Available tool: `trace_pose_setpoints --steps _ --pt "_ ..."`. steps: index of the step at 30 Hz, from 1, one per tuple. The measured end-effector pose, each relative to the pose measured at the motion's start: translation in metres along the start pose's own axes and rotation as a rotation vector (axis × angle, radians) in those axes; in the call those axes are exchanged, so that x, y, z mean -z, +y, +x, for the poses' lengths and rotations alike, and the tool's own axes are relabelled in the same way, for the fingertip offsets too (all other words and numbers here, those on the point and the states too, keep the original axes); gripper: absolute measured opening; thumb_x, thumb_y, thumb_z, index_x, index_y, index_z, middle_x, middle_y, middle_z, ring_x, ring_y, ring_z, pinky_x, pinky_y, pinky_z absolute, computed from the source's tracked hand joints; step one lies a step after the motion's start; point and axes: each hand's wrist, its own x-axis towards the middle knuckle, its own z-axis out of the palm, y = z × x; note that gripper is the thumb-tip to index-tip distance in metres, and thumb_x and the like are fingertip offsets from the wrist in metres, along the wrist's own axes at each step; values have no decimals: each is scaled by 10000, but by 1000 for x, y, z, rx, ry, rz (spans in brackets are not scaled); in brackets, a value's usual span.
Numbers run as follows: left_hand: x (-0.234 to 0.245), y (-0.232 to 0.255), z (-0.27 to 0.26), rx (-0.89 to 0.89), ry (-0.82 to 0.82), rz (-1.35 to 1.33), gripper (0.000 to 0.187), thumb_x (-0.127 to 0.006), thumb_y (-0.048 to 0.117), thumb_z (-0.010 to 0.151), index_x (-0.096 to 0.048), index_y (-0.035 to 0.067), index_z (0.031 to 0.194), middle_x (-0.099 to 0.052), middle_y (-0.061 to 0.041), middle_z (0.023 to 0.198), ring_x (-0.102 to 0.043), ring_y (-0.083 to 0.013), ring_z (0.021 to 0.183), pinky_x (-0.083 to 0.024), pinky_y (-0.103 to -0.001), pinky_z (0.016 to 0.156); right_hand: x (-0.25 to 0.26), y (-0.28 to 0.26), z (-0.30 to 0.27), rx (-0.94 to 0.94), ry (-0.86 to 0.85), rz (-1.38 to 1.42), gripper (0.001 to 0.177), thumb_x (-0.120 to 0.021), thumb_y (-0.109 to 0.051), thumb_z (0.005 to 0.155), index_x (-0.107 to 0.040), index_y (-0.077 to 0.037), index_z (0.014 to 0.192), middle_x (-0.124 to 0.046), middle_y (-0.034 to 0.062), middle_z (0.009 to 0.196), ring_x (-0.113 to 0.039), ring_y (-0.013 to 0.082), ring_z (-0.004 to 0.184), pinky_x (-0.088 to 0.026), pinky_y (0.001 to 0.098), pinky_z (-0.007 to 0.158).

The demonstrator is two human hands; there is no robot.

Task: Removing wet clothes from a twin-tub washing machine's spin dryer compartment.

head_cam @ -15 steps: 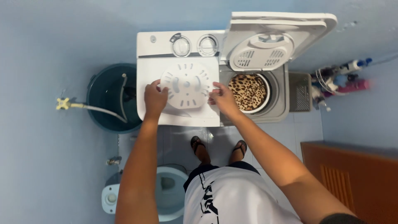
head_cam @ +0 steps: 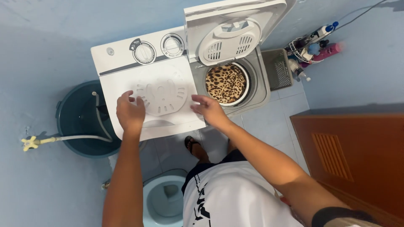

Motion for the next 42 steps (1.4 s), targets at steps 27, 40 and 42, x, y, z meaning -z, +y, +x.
trace_pose_setpoints --steps 27,40,42 --pt "-286 200 -62 -4 -766 421 375 -728 233 901 -676 -4 1186 -270 -217 1608 -290 -424 1469 -520 -450 1010 215 41 107 213 -308 -1370 662 -777 -103 739 -568 -108 1367 -400 219 1498 -473 416 1285 -517 485 943" --pt "-319 173 -74 18 -350 284 569 -749 87 756 -626 -13 1302 -592 -241 1283 -516 -368 1238 -506 -421 961 228 66 124 165 -337 -1531 240 -649 -106 946 -715 -132 1175 -629 144 1273 -627 346 1214 -564 483 960" --pt "-312 173 -75 -18 -543 416 220 -664 144 919 -724 32 1099 -652 -177 1278 -510 -344 1327 -497 -401 1060 225 47 113 234 -181 -1230 291 -705 -130 877 -680 -66 1159 -556 190 1337 -580 400 1185 -521 510 947"
